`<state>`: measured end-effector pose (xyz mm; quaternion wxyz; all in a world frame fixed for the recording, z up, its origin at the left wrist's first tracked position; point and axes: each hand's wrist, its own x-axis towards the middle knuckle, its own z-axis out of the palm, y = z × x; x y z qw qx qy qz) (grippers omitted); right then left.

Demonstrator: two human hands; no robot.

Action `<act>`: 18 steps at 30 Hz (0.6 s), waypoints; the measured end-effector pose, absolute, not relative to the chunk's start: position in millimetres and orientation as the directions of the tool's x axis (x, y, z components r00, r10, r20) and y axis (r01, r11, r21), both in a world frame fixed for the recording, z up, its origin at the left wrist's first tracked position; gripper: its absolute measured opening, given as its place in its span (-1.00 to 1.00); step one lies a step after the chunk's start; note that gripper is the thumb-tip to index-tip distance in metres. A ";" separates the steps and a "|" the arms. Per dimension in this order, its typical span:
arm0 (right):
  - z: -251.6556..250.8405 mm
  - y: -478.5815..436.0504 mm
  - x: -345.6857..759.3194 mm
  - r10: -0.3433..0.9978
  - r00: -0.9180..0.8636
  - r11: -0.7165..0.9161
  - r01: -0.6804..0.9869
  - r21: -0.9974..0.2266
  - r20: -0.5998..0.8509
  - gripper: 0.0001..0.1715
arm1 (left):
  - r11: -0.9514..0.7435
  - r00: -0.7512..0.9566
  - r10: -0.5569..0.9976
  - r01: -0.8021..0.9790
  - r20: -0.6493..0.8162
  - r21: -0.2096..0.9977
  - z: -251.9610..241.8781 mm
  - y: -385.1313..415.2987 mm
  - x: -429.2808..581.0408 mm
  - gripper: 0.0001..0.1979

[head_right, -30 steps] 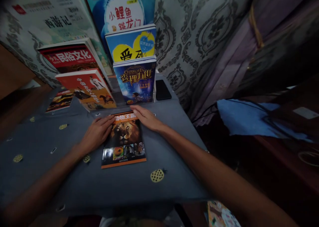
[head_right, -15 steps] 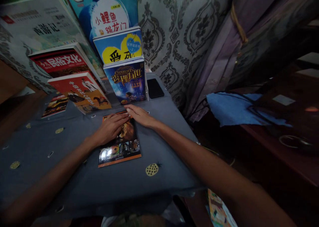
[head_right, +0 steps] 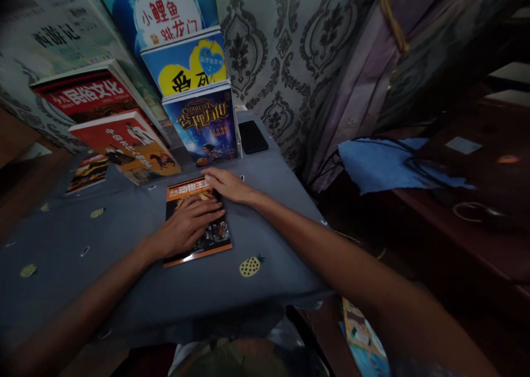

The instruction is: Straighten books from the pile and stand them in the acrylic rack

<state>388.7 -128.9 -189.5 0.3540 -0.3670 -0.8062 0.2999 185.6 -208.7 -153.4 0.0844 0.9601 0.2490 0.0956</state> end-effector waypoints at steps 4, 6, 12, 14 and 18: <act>-190.0 -129.8 387.9 0.801 -0.481 0.556 0.379 -0.739 0.357 -0.53 | -0.874 0.876 0.466 0.436 0.121 0.214 -153.0 -221.5 183.5 -0.54; -189.7 -130.5 388.0 0.801 -0.479 0.556 0.376 -0.741 0.359 -0.54 | -0.878 0.884 0.454 0.423 0.112 0.225 -152.3 -228.2 183.0 -0.54; -187.8 -133.0 387.9 0.806 -0.472 0.549 0.373 -0.748 0.357 -0.55 | -0.899 0.909 0.402 0.368 0.114 0.238 -149.4 -249.0 182.0 -0.53; -188.0 -133.0 387.8 0.805 -0.473 0.552 0.376 -0.744 0.358 -0.55 | -0.900 0.912 0.397 0.364 0.103 0.242 -149.2 -254.8 181.0 -0.50; -189.0 -131.8 387.6 0.802 -0.477 0.558 0.385 -0.735 0.359 -0.55 | -0.899 0.914 0.395 0.365 0.087 0.243 -150.0 -261.0 179.5 -0.44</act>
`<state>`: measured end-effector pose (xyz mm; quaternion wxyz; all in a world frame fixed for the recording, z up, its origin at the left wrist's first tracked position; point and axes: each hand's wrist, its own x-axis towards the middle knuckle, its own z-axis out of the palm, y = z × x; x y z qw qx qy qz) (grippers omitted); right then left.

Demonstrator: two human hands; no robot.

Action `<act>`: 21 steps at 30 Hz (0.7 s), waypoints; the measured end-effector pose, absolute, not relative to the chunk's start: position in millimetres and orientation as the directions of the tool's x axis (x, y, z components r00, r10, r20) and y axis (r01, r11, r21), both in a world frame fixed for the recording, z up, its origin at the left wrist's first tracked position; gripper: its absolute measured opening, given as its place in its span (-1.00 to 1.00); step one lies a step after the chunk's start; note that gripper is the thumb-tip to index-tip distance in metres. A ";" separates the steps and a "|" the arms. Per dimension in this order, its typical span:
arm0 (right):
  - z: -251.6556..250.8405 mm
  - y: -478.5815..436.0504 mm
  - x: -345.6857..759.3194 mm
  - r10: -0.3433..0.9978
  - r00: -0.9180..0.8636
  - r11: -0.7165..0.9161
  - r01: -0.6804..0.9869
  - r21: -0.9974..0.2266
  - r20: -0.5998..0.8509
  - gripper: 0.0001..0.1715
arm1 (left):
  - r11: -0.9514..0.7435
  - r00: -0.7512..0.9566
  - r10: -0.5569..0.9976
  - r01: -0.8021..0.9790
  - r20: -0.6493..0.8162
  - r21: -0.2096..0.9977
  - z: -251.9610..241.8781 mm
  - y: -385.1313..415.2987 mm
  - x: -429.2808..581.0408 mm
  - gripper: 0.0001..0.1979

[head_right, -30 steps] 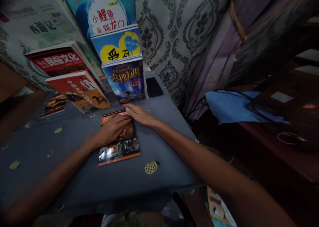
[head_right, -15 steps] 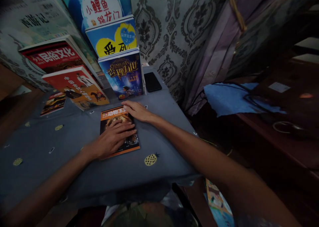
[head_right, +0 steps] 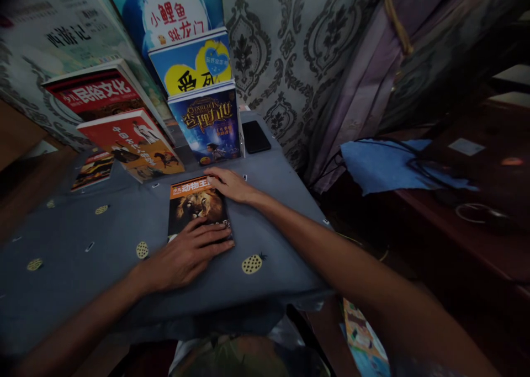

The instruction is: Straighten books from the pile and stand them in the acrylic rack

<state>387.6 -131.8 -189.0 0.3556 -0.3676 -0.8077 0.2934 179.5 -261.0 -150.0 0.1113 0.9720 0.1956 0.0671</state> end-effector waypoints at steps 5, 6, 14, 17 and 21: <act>-188.5 -131.8 386.9 0.806 -0.477 0.554 0.396 -0.732 0.352 -0.55 | -0.892 0.910 0.401 0.363 0.103 0.270 -147.9 -259.3 179.7 -0.51; -188.4 -132.1 386.8 0.807 -0.475 0.553 0.397 -0.732 0.351 -0.54 | -0.888 0.909 0.405 0.365 0.097 0.281 -147.4 -257.7 179.1 -0.53; -188.4 -133.9 386.7 0.807 -0.478 0.553 0.404 -0.729 0.347 -0.55 | -0.852 0.843 0.502 0.444 0.194 0.277 -156.9 -225.0 156.0 -0.55; -187.4 -135.4 386.7 0.804 -0.484 0.556 0.403 -0.727 0.346 -0.56 | -0.832 0.799 0.548 0.486 0.248 0.268 -160.7 -208.4 144.1 -0.56; -187.0 -136.5 386.8 0.805 -0.486 0.554 0.415 -0.721 0.339 -0.53 | -0.772 0.722 0.636 0.598 0.271 0.218 -164.2 -187.6 126.6 -0.60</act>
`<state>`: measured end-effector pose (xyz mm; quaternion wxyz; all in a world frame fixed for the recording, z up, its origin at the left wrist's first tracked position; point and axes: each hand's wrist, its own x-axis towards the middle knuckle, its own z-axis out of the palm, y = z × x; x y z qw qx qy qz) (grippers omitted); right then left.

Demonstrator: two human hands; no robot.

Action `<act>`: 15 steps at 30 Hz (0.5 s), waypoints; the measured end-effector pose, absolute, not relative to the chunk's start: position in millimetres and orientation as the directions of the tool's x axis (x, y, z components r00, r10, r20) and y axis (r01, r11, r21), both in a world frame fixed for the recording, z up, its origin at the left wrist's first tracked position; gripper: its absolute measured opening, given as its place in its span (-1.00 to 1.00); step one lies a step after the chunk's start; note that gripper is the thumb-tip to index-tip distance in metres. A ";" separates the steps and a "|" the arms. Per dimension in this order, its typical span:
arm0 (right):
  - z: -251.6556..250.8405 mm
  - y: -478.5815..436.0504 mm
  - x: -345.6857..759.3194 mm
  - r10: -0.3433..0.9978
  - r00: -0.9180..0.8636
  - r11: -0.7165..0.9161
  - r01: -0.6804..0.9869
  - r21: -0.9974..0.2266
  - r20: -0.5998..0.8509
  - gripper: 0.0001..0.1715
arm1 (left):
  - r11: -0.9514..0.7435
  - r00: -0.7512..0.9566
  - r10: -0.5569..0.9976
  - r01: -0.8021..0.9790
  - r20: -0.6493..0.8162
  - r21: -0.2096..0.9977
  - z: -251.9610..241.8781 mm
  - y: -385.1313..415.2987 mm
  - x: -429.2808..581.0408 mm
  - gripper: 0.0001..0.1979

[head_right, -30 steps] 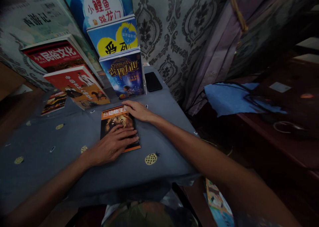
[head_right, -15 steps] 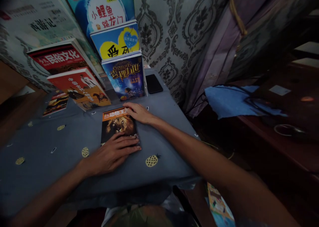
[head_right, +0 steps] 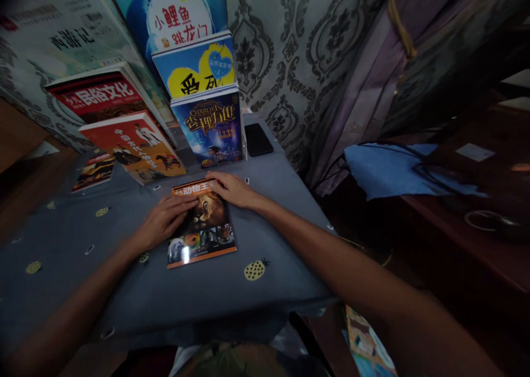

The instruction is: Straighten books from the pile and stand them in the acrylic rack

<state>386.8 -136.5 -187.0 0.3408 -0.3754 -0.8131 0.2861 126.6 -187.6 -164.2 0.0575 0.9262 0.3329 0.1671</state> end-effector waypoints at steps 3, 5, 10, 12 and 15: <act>-188.2 -135.8 387.1 0.802 -0.486 0.562 0.420 -0.713 0.346 -0.54 | -0.693 0.631 0.715 0.695 0.301 0.190 -168.2 -175.6 112.7 -0.60; -189.2 -135.3 387.3 0.799 -0.488 0.567 0.419 -0.709 0.351 -0.55 | -0.656 0.583 0.745 0.728 0.324 0.198 -170.6 -170.8 105.5 -0.60; -189.1 -136.0 387.5 0.803 -0.486 0.564 0.432 -0.704 0.345 -0.55 | -0.657 0.580 0.745 0.726 0.330 0.206 -171.7 -171.3 99.0 -0.58; -188.5 -136.7 387.2 0.805 -0.485 0.562 0.438 -0.702 0.342 -0.55 | -0.662 0.585 0.740 0.721 0.332 0.205 -171.1 -175.0 98.1 -0.58; -188.2 -136.9 386.3 0.804 -0.487 0.562 0.438 -0.702 0.340 -0.55 | -0.670 0.589 0.731 0.713 0.344 0.204 -170.3 -183.4 95.4 -0.59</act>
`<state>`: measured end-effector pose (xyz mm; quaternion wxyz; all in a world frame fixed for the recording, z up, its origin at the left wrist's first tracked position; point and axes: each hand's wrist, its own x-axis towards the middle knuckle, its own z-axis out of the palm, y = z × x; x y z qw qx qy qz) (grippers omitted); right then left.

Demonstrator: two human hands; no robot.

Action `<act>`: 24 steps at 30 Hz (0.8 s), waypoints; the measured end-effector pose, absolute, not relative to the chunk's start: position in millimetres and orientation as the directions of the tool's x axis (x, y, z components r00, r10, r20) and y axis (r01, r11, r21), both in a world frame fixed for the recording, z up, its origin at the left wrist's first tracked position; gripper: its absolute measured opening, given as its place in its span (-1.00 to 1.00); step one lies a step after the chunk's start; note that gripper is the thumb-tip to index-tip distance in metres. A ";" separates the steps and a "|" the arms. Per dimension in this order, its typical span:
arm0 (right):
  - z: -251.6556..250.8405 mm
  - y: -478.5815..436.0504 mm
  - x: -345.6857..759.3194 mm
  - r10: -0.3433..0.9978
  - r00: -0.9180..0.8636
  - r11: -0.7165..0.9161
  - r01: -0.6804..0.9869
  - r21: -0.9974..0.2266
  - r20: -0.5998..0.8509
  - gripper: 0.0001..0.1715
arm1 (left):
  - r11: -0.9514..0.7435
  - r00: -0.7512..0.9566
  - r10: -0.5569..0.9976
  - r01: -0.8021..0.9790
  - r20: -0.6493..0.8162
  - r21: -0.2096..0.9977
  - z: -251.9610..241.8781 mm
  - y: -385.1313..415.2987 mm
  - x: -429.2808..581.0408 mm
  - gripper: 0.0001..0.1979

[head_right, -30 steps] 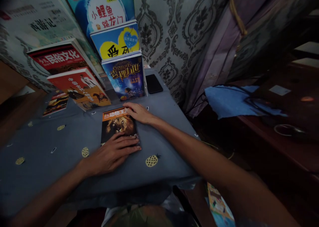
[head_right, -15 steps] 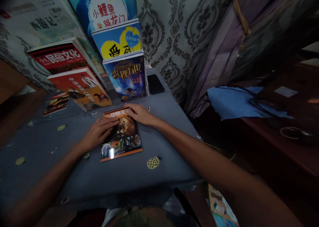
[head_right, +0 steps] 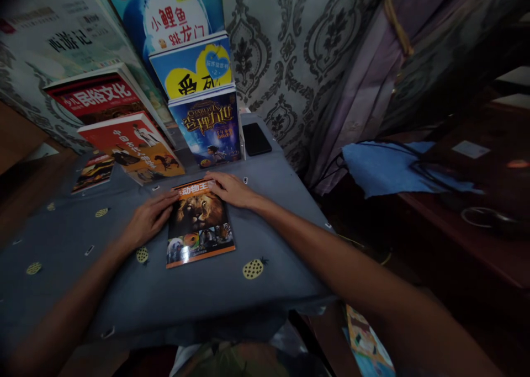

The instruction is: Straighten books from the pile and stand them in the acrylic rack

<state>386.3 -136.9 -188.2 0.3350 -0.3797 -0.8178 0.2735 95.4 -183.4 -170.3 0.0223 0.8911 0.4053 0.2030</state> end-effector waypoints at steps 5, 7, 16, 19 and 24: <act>-191.8 -134.6 385.9 0.792 -0.495 0.582 0.438 -0.685 0.357 -0.56 | -0.712 0.618 0.692 0.668 0.373 0.215 -167.7 -206.2 90.3 -0.64; -193.9 -133.8 386.2 0.789 -0.494 0.589 0.438 -0.679 0.365 -0.56 | -0.726 0.625 0.677 0.653 0.389 0.214 -166.4 -217.7 89.4 -0.65; -196.5 -135.7 386.7 0.775 -0.497 0.613 0.443 -0.655 0.389 -0.60 | -0.793 0.682 0.605 0.564 0.410 0.232 -159.2 -266.8 87.4 -0.59; -194.3 -136.5 386.7 0.768 -0.508 0.623 0.449 -0.640 0.391 -0.62 | -0.806 0.704 0.590 0.544 0.394 0.233 -155.6 -280.6 86.4 -0.58; -192.2 -137.0 387.0 0.756 -0.525 0.640 0.467 -0.610 0.391 -0.65 | -0.830 0.732 0.557 0.502 0.392 0.243 -150.0 -296.5 89.5 -0.58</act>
